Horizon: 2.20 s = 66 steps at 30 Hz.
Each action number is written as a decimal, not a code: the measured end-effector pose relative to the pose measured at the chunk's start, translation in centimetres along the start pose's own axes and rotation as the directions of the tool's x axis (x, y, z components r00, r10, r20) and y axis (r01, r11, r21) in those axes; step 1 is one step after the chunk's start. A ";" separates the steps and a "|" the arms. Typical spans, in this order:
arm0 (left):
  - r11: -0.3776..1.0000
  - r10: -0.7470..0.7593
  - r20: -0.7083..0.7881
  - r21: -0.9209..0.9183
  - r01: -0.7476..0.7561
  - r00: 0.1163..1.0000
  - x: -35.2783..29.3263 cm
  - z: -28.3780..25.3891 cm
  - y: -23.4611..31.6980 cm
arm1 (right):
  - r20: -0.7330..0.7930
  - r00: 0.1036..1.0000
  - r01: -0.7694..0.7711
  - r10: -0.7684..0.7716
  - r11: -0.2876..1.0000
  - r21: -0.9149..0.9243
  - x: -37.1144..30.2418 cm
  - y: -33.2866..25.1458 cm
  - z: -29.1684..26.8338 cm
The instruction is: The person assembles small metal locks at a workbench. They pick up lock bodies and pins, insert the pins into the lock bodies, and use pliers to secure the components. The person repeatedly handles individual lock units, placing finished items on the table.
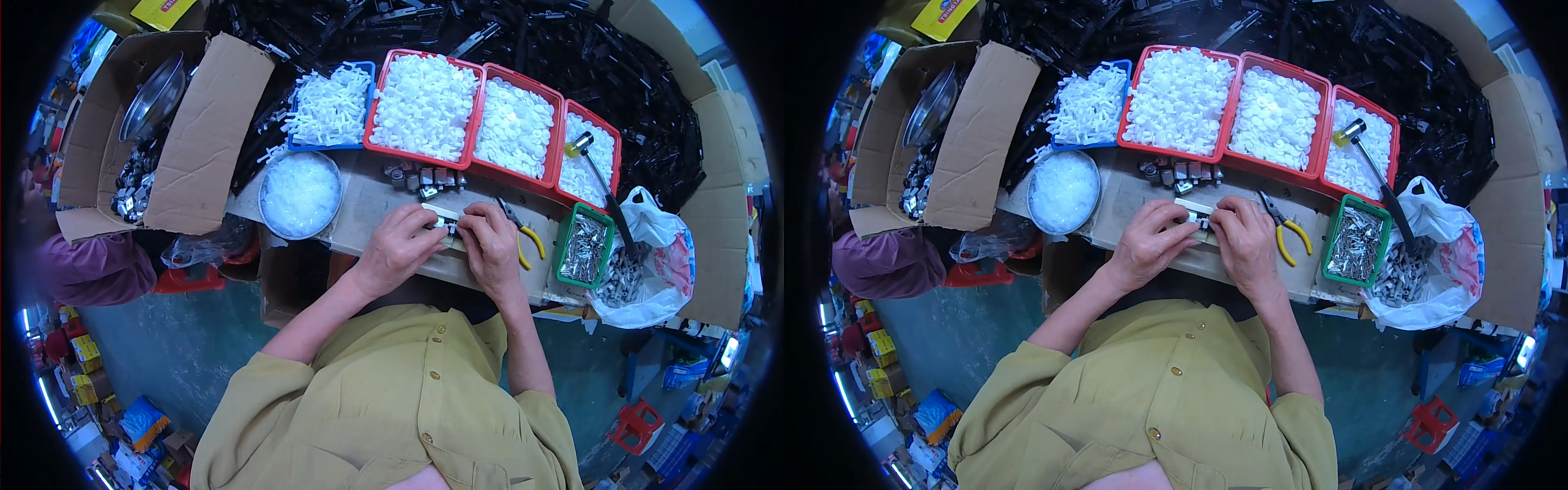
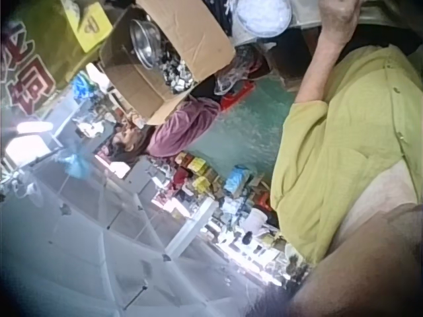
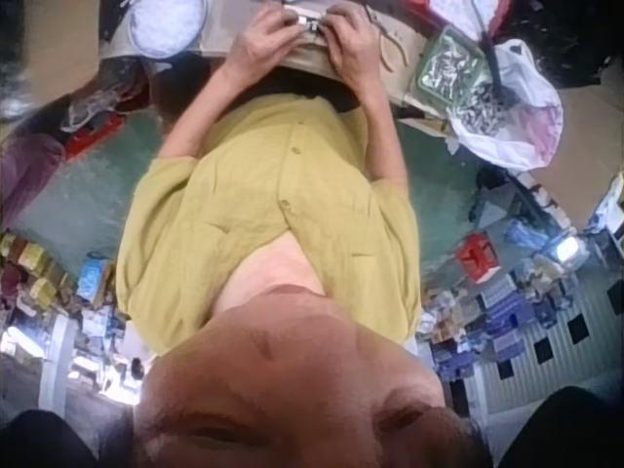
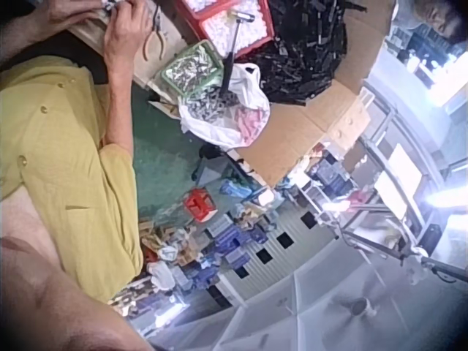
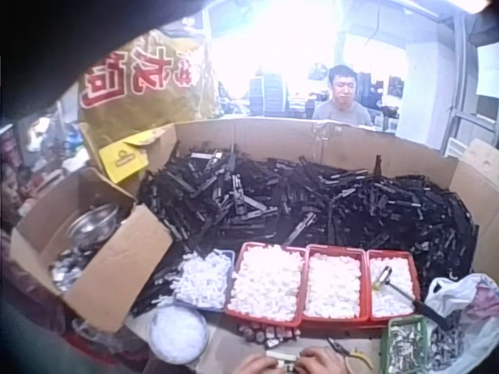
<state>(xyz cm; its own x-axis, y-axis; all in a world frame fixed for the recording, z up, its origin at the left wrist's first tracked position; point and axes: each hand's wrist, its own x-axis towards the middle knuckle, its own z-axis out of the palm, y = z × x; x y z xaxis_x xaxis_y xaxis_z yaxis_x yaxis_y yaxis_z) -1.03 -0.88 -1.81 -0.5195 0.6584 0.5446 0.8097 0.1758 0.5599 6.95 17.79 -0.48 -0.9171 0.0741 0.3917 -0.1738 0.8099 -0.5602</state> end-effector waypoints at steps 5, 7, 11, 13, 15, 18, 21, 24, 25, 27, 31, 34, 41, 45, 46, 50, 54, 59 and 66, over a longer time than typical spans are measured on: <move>0.999 0.029 0.026 0.042 -0.030 0.999 0.2 0.0 0.0 | -0.003 1.000 0.012 -0.012 1.000 -0.028 0.2 0.1 0.4; 0.998 0.036 0.036 0.052 -0.037 0.999 0.2 0.0 0.0 | -0.006 1.000 0.017 -0.018 0.999 -0.031 0.2 0.1 0.4; 0.994 0.055 0.061 0.093 -0.061 0.997 0.2 0.1 0.0 | -0.017 0.999 -0.028 0.028 1.000 -0.005 0.0 0.3 0.4; 0.990 0.080 0.068 0.113 -0.087 0.994 0.3 0.2 -0.2 | -0.013 0.999 -0.042 0.042 0.999 0.019 -0.1 0.6 0.4; 0.985 0.098 0.084 0.134 -0.109 0.992 0.3 0.1 -0.3 | -0.019 0.998 -0.051 0.052 0.996 0.070 -0.1 0.6 0.0; 0.982 0.101 0.112 0.148 -0.117 0.989 0.4 0.0 -0.4 | -0.032 0.996 -0.081 0.086 0.988 0.129 -0.4 0.7 -1.2; 0.986 0.095 0.119 0.122 -0.109 0.988 0.4 -0.1 -0.5 | -0.024 0.994 -0.102 0.106 0.984 0.149 -0.7 0.6 -1.9; 0.987 0.101 0.103 0.115 -0.113 0.990 0.2 0.2 -0.7 | -0.020 0.997 -0.069 0.072 0.990 0.125 -0.6 0.4 -1.4; 0.987 0.101 0.103 0.116 -0.113 0.990 0.2 0.1 -0.7 | -0.021 0.999 -0.047 0.050 0.992 0.116 -0.4 0.4 -1.0; 0.987 0.108 0.093 0.111 -0.118 0.990 0.3 0.1 -0.7 | -0.001 1.000 -0.024 0.024 0.996 0.082 0.0 0.5 -0.4; 0.988 0.118 0.046 0.094 -0.122 0.992 0.0 0.2 -0.8 | 0.008 1.000 -0.002 0.002 0.999 0.047 0.5 0.5 0.1; 0.989 0.119 0.025 0.081 -0.120 0.993 -0.3 0.3 -0.9 | 0.001 1.000 0.031 -0.031 1.000 0.003 0.5 0.4 0.4; 0.994 0.106 0.031 0.021 -0.106 0.994 -0.2 0.1 -1.0 | -0.089 0.992 0.075 -0.085 0.990 -0.119 0.1 -0.3 1.2; 0.991 0.106 0.092 0.077 -0.113 0.990 -0.1 -0.1 -0.8 | -0.058 0.996 0.057 -0.061 0.996 -0.069 0.2 0.2 1.0; 0.987 0.112 0.108 0.100 -0.123 0.988 0.0 -0.1 -0.8 | -0.046 0.997 0.052 -0.055 0.997 -0.052 0.2 0.3 0.9; 0.980 0.124 0.165 0.134 -0.147 0.978 0.6 -0.6 -0.7 | -0.040 0.999 0.032 -0.031 0.999 0.027 0.1 0.6 0.1; 0.976 0.111 0.250 0.157 -0.154 0.962 1.2 -1.2 -0.6 | -0.147 0.989 -0.030 0.032 0.999 0.017 -0.5 1.2 -3.1; 0.993 0.082 0.268 0.063 -0.102 0.960 3.5 -2.2 -0.3 | -0.291 0.920 -0.329 0.261 0.920 -0.214 -3.4 4.0 -10.6; 0.972 0.175 0.219 0.113 -0.203 0.960 11.7 1.1 -1.8 | -0.189 0.884 -0.467 0.428 0.798 -0.380 -7.0 7.1 -13.0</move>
<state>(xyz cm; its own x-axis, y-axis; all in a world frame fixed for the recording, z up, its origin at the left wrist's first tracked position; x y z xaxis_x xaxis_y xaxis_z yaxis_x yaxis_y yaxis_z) -8.31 7.29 2.89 -0.2970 0.8230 0.4842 0.9241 0.1199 0.3629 16.85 30.62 2.30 -0.8175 0.5217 0.2442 0.4263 0.8331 -0.3525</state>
